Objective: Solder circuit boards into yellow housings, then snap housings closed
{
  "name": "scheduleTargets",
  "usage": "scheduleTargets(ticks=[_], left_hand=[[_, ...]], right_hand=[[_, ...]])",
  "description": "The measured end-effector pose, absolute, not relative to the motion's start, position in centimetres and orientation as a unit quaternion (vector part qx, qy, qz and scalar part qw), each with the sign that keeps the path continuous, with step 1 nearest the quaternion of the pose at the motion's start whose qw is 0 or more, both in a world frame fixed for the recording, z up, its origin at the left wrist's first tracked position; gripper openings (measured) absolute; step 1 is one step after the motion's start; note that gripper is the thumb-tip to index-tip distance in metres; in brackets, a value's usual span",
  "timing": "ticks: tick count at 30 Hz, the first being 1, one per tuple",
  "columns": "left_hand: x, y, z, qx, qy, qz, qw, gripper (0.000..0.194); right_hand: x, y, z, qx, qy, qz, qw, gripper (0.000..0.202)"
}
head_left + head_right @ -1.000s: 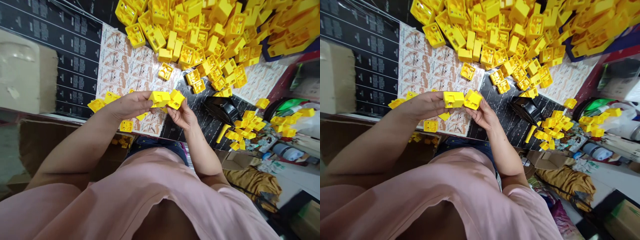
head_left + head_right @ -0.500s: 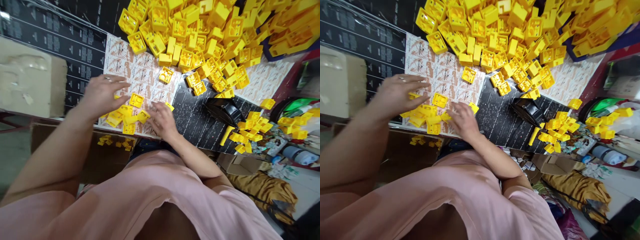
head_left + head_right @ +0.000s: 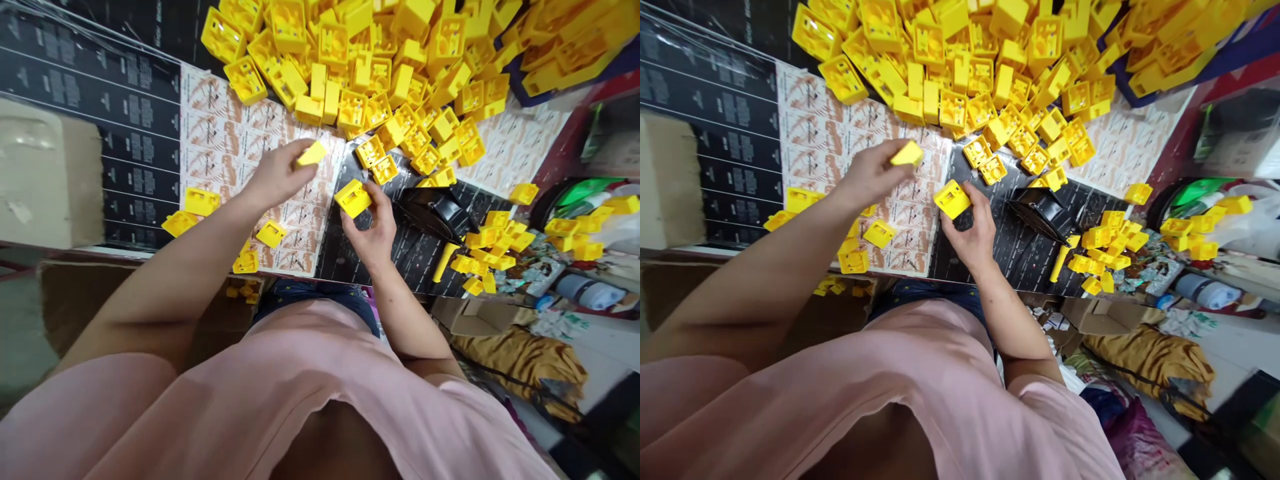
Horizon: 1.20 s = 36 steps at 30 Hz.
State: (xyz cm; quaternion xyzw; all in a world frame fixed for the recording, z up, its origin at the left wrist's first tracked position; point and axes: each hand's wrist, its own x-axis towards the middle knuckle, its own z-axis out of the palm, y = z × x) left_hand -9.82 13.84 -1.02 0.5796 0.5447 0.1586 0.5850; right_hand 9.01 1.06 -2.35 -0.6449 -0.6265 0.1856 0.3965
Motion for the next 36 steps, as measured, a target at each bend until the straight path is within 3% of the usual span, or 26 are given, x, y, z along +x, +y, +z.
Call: scheduleTargets(ticks=[4, 8, 17, 29, 33, 36], left_hand=[[-11.4, 11.0, 1.3, 0.298, 0.435, 0.153, 0.836, 0.054], [-11.8, 9.5, 1.4, 0.189, 0.393, 0.159, 0.886, 0.054], [-11.9, 9.3, 1.9, 0.336, 0.408, 0.135, 0.838, 0.065], [-11.8, 9.3, 1.9, 0.257, 0.413, 0.139, 0.863, 0.071], [-15.0, 9.7, 1.4, 0.391, 0.497, 0.112, 0.766, 0.063], [-20.3, 10.7, 0.9, 0.517, 0.541, 0.083, 0.659, 0.047]], right_hand=[[9.3, 1.0, -0.2, -0.623, -0.659, 0.139, 0.397, 0.043], [9.2, 1.0, 0.8, -0.613, -0.671, 0.125, 0.397, 0.046], [9.0, 0.8, 1.4, -0.643, -0.679, 0.175, 0.309, 0.044], [9.0, 0.8, 1.6, -0.603, -0.701, 0.141, 0.355, 0.049], [6.2, 0.6, 0.2, -0.609, -0.682, 0.232, 0.332, 0.049], [2.9, 0.9, -1.4, -0.577, -0.686, 0.348, 0.274, 0.057]])
